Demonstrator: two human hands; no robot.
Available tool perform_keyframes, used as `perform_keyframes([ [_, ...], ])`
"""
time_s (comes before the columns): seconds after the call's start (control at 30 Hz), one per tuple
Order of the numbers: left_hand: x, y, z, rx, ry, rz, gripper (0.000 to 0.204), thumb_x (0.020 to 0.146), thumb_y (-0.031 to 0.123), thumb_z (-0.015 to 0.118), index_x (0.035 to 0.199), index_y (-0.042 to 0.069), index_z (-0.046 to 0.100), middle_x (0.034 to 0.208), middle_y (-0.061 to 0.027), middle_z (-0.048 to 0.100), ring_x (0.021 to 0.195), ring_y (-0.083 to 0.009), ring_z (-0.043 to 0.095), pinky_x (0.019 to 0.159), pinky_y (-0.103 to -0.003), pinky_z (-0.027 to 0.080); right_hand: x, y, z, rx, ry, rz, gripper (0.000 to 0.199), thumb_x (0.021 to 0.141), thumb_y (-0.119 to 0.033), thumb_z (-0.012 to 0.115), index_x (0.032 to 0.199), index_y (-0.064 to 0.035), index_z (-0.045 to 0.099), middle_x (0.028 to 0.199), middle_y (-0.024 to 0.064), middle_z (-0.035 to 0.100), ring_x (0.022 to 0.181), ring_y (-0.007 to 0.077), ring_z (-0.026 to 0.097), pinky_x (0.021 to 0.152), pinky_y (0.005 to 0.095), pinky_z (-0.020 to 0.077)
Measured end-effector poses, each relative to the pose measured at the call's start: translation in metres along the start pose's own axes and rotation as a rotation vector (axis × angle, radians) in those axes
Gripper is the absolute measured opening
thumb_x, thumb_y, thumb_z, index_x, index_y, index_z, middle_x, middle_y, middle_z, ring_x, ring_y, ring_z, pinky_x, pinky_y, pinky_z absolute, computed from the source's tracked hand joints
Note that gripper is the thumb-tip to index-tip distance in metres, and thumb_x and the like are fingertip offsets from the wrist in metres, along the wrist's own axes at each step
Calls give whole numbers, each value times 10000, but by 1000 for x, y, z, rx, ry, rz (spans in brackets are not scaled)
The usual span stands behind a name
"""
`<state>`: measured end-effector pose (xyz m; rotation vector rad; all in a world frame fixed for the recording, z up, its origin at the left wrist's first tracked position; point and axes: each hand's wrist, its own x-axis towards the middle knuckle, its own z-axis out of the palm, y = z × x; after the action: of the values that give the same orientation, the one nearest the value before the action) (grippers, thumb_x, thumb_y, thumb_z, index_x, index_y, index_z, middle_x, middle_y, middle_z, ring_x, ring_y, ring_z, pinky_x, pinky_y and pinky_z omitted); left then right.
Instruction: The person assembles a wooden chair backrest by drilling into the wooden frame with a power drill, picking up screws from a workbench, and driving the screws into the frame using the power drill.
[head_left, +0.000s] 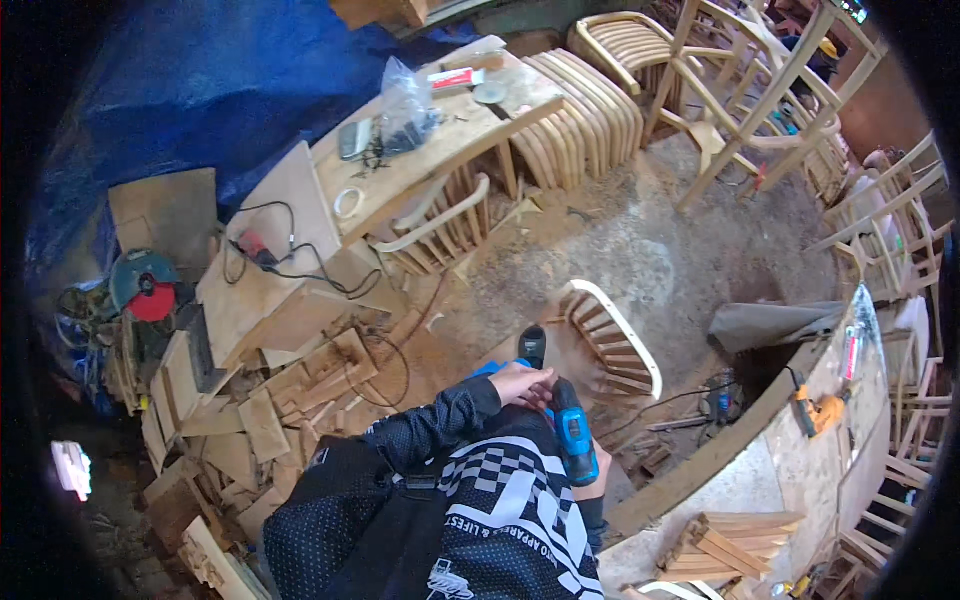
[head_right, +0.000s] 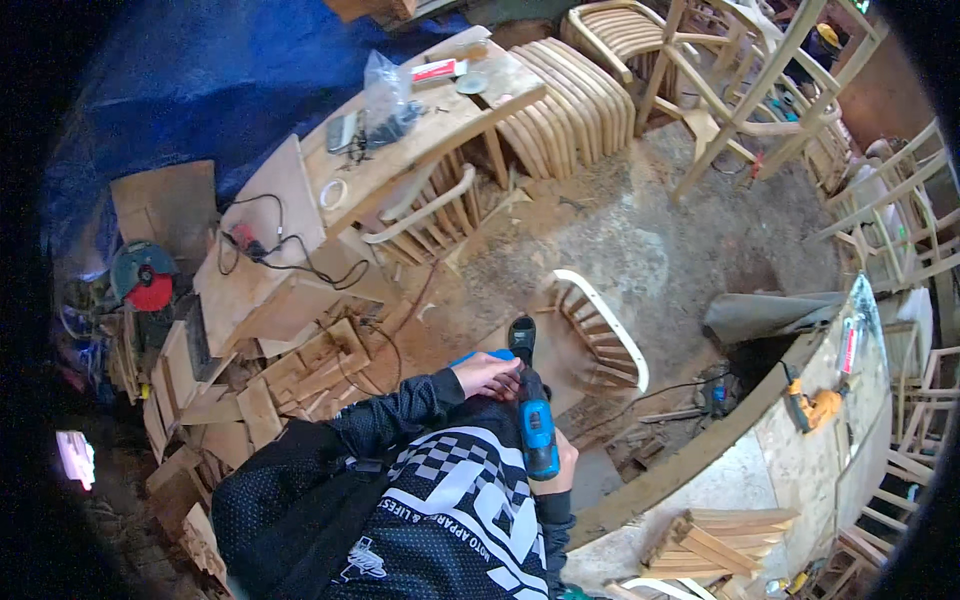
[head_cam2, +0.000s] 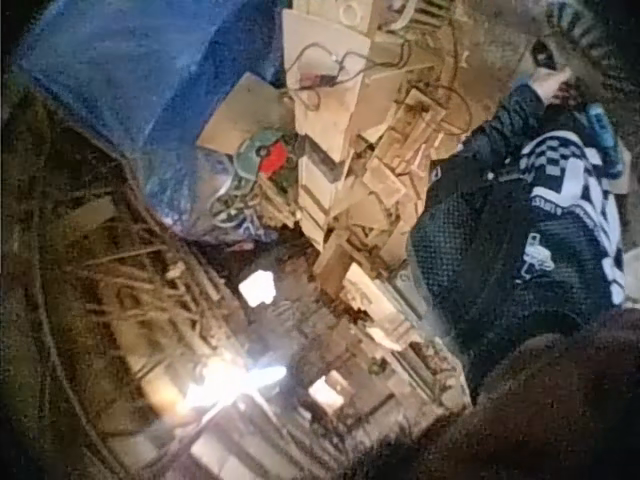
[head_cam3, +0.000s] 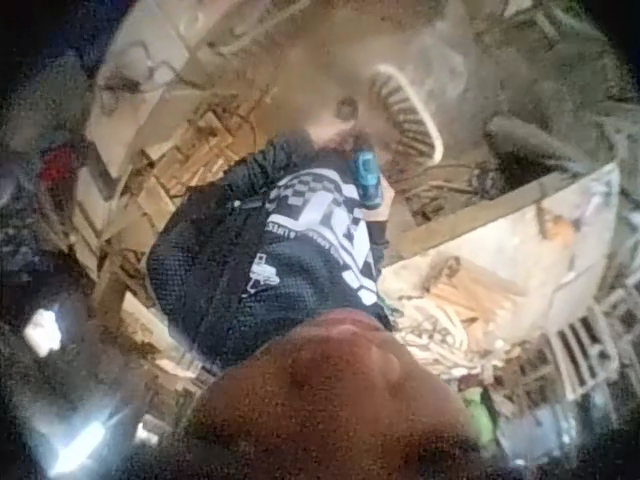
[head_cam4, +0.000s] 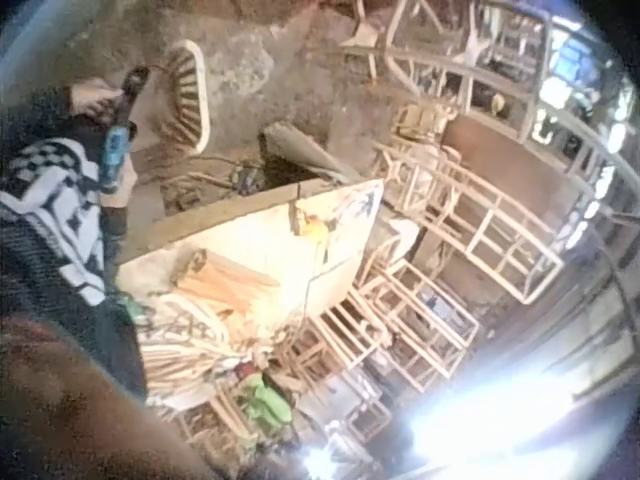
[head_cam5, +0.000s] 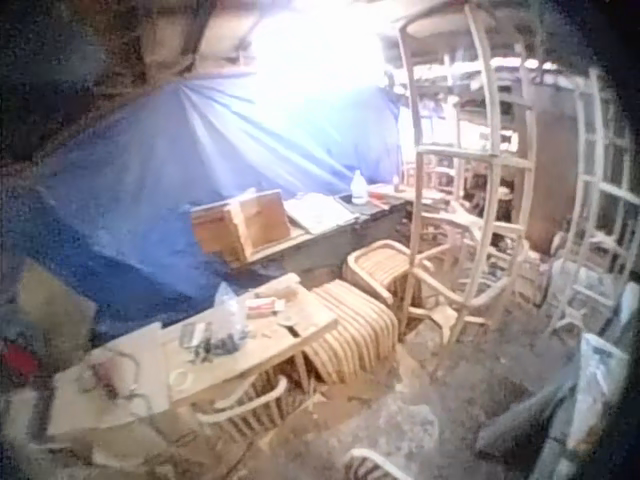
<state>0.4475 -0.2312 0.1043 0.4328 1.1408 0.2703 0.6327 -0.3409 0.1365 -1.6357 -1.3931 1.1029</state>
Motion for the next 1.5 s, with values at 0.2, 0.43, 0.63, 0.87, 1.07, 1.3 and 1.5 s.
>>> perform_keyframes([
  [0.2,7,-9,-73,148,136,174,323,891,327,517,1015,37,585,876,-84,635,659,-155,627,584,-252,493,-1,-6,9,0,-68,-14,165,667,-65,649,808,-4,587,699,191,588,676,360,605,598,367,475],
  [0.43,18,54,-194,657,744,648,226,800,234,608,859,21,650,746,-111,653,655,-185,630,618,-297,492,26,11,55,-134,-10,29,153,669,-60,682,774,0,589,678,147,607,610,285,611,590,346,475],
  [0.63,9,117,-337,608,1046,781,222,771,236,618,823,24,661,748,-139,655,695,-232,646,642,-326,495,96,1,148,-104,128,72,143,698,-68,688,771,13,596,682,122,618,595,201,600,604,325,476],
  [0.87,12,182,-455,635,1160,696,212,755,213,644,837,18,660,749,-129,661,695,-216,647,633,-305,494,153,-55,219,-182,109,-46,183,709,-142,688,799,-9,602,692,137,627,591,259,597,585,343,461],
  [1.07,36,219,-471,756,1229,554,185,718,226,656,805,63,651,773,-113,650,746,-289,622,665,-389,484,151,-88,240,-54,48,215,123,766,-96,553,842,-4,580,681,185,580,610,202,558,590,343,439],
  [1.3,49,211,-481,733,1310,568,175,672,126,632,836,68,626,814,-103,636,794,-280,610,681,-397,480,130,-83,248,-206,165,243,215,703,-173,697,785,-7,589,665,167,597,599,302,605,586,366,473],
  [1.5,40,198,-505,673,1285,551,223,665,67,610,887,50,628,838,-121,644,738,-277,623,688,-377,490,138,-70,249,-253,226,113,211,695,-163,711,738,-12,570,627,127,591,534,248,577,549,328,467],
])
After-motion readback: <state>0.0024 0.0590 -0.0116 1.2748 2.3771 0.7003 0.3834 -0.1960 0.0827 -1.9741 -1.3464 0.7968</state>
